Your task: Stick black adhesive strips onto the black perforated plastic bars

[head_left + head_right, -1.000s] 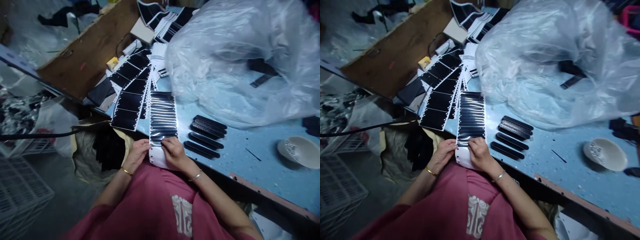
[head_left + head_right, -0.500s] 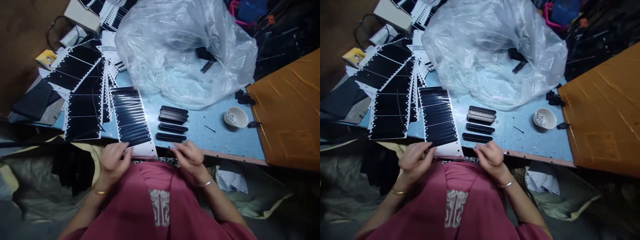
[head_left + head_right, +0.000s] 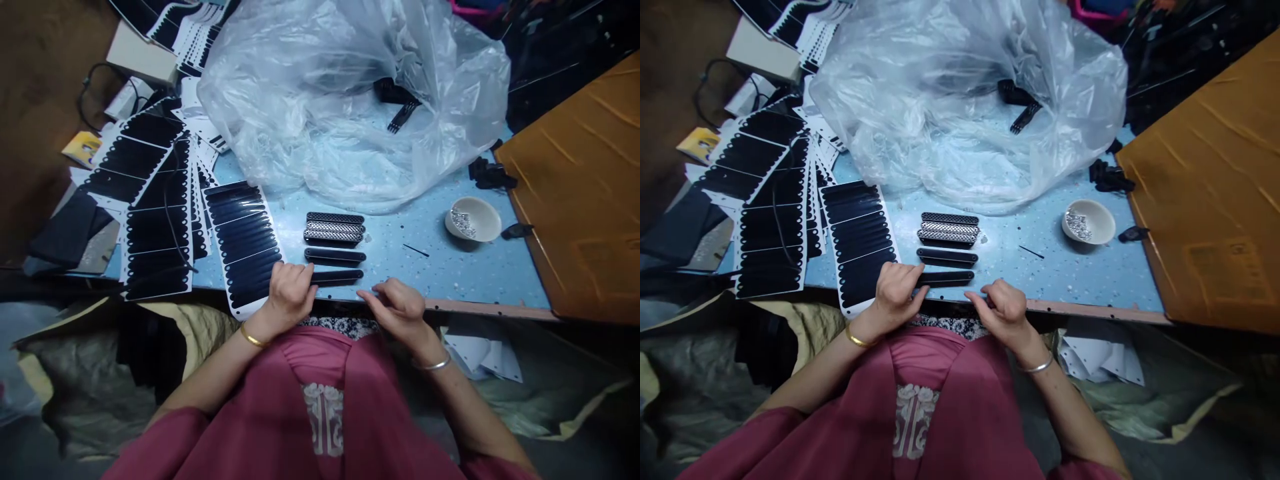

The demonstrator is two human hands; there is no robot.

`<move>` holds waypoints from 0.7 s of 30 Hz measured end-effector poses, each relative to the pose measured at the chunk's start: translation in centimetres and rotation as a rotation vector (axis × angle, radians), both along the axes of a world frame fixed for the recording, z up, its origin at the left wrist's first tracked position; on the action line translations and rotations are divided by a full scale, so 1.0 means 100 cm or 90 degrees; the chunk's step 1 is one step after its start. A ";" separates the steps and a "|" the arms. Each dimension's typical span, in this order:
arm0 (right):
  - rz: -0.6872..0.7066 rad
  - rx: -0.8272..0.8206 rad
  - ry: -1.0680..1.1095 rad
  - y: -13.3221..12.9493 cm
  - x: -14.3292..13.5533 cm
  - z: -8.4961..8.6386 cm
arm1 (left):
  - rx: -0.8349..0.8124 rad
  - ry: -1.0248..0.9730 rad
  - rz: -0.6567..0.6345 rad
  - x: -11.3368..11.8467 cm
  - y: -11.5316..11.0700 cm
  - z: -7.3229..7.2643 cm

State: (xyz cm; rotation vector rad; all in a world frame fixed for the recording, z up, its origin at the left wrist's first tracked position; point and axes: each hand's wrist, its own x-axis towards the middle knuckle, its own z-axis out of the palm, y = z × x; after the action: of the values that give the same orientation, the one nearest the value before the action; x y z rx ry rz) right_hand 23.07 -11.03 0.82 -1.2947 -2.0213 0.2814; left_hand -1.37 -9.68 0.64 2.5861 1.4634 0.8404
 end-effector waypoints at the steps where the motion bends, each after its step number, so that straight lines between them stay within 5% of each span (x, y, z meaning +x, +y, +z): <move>1: -0.017 -0.040 0.034 -0.009 -0.003 -0.002 | -0.009 0.006 -0.006 0.001 -0.002 0.001; 9: -0.231 -0.497 0.591 -0.073 -0.038 -0.021 | 0.000 -0.071 -0.112 0.049 -0.027 0.010; 15: -0.265 -0.475 0.765 -0.063 -0.033 0.004 | -0.002 -0.124 -0.224 0.079 -0.046 0.021; 18: -0.243 -0.485 0.750 -0.062 -0.025 0.016 | -0.171 -0.245 -0.220 0.069 -0.045 0.024; 21: -0.125 -0.584 0.681 -0.067 -0.014 0.024 | -0.493 -0.434 -0.085 0.049 -0.028 0.025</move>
State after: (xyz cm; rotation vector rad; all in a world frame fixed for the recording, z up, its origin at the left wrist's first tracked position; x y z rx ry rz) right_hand 21.64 -17.74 3.23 -1.3484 -0.8097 1.5455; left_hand 3.53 -12.53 3.10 1.5882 1.0852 0.8007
